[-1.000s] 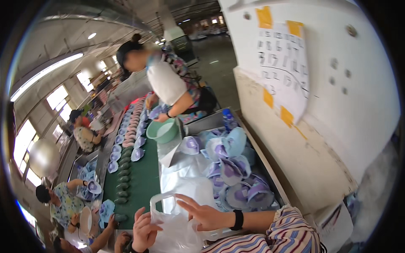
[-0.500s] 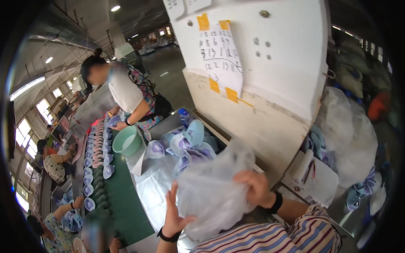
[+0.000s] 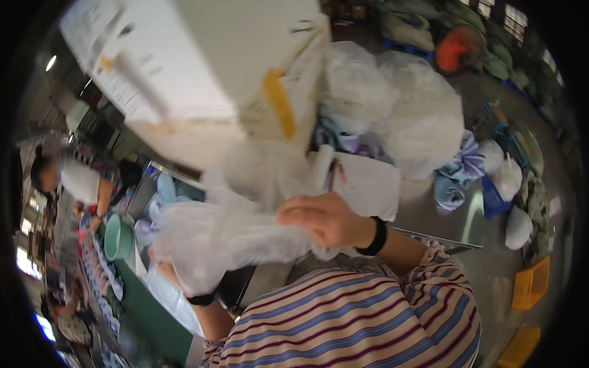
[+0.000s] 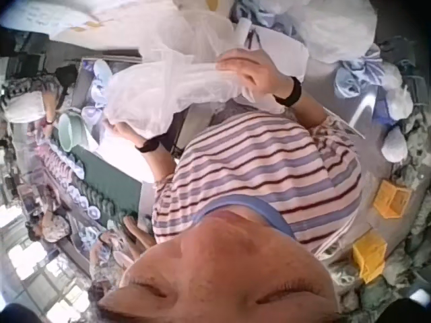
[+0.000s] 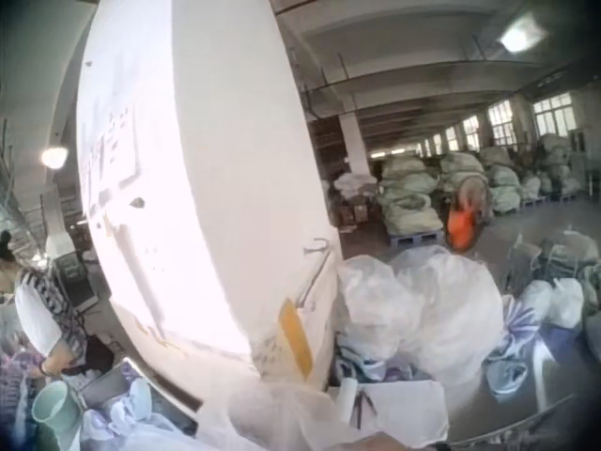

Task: The person repeatedly picks up light blue slippers from a metal tray and places them into a large white plastic bag. The person occasionally adjusts the bag and the slippers inside to fit more items.

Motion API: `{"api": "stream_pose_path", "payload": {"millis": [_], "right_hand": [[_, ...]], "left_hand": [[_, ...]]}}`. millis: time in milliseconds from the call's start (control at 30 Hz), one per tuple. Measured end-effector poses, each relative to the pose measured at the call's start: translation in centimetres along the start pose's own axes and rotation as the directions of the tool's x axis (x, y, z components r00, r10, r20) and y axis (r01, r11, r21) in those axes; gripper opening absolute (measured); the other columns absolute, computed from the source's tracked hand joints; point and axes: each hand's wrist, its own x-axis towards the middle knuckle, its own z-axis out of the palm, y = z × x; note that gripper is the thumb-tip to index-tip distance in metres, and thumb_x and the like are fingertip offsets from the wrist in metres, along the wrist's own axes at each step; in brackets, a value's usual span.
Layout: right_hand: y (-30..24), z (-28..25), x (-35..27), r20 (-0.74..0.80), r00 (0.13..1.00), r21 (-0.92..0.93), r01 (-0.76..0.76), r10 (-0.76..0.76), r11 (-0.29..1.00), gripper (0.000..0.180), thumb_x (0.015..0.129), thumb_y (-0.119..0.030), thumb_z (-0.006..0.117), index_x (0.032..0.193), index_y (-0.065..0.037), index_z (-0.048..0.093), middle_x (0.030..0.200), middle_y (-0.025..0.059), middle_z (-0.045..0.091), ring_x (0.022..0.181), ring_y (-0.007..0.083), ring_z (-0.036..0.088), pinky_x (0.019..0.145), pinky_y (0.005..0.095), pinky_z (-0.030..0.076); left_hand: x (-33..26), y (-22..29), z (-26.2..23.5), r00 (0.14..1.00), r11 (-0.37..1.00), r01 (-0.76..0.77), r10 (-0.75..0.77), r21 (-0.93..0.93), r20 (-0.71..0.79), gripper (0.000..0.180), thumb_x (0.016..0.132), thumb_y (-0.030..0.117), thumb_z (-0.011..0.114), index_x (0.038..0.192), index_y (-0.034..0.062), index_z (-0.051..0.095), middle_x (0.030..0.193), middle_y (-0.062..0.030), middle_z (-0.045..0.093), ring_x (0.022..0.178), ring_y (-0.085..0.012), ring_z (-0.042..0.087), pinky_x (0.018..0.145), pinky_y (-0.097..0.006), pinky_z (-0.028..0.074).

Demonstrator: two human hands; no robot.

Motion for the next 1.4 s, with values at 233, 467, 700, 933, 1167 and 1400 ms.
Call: {"api": "stream_pose_path", "payload": {"millis": [233,467,700,933,1167,1400], "right_hand": [[1.7,-10.8,-14.0,-0.311,0.923,-0.017,-0.243,0.226,0.970,0.081,0.053,0.006,0.057,0.128,-0.006,0.032,0.126,0.0181,0.039,0.096,0.0306,0.054,0.072,0.0306,0.047],[5.0,-12.0,-24.9,-0.061,0.740,0.380,-0.603,0.670,0.701,0.066,0.068,-0.018,0.066,0.126,-0.003,0.038,0.129,0.0179,0.039,0.118,0.0345,0.037,0.091,0.0344,0.039],[4.2,-16.2,-32.9,-0.254,0.714,0.379,-0.547,0.652,0.746,0.048,0.070,-0.025,0.068,0.111,-0.003,0.054,0.109,0.0147,0.058,0.100,0.0286,0.055,0.089,0.0359,0.041],[6.3,-16.1,-31.8,-0.230,0.799,0.161,-0.532,0.556,0.831,0.050,0.067,-0.025,0.069,0.109,-0.002,0.054,0.108,0.0146,0.058,0.100,0.0296,0.055,0.089,0.0359,0.040],[4.7,-27.1,-32.6,-0.747,0.271,0.059,-0.883,0.607,0.466,0.061,0.062,0.003,0.062,0.120,-0.002,0.044,0.117,0.0117,0.050,0.102,0.0256,0.053,0.086,0.0311,0.042],[11.6,-23.8,-36.0,0.047,0.580,0.005,-0.815,0.814,0.580,0.064,0.068,-0.030,0.066,0.123,-0.005,0.045,0.125,0.0165,0.046,0.117,0.0320,0.042,0.096,0.0396,0.034]], "left_hand": [[-11.0,-1.3,17.9,0.911,0.947,0.179,-0.057,-0.267,0.408,0.031,0.079,0.012,0.052,0.109,0.0032,0.048,0.103,-0.0129,0.054,0.100,-0.0296,0.049,0.084,-0.041,0.043],[-21.7,-1.4,37.3,-0.481,0.985,0.148,-0.007,0.089,0.877,0.040,0.070,0.007,0.064,0.108,0.0019,0.052,0.105,-0.0192,0.054,0.100,-0.0353,0.050,0.084,-0.042,0.041],[-22.3,-7.1,41.7,0.247,0.988,-0.030,0.153,-0.151,0.957,0.062,0.076,0.021,0.064,0.128,0.0017,0.035,0.138,-0.0175,0.023,0.126,-0.0335,0.024,0.102,-0.044,0.023],[-30.6,-18.6,38.4,-0.381,0.970,0.241,0.109,-0.015,0.918,0.056,0.068,0.007,0.064,0.121,0.0018,0.046,0.120,-0.0212,0.048,0.114,-0.0309,0.044,0.096,-0.036,0.034],[-24.7,-16.9,42.9,0.053,0.900,0.435,-0.022,-0.003,0.998,0.039,0.069,-0.004,0.054,0.106,0.0065,0.058,0.111,-0.0129,0.055,0.102,-0.0302,0.051,0.088,-0.035,0.039],[-31.3,-14.0,46.3,-0.381,0.951,0.161,0.306,-0.263,0.873,0.042,0.075,0.009,0.057,0.117,0.0092,0.051,0.124,-0.0133,0.047,0.118,-0.0294,0.041,0.097,-0.035,0.033]]}}
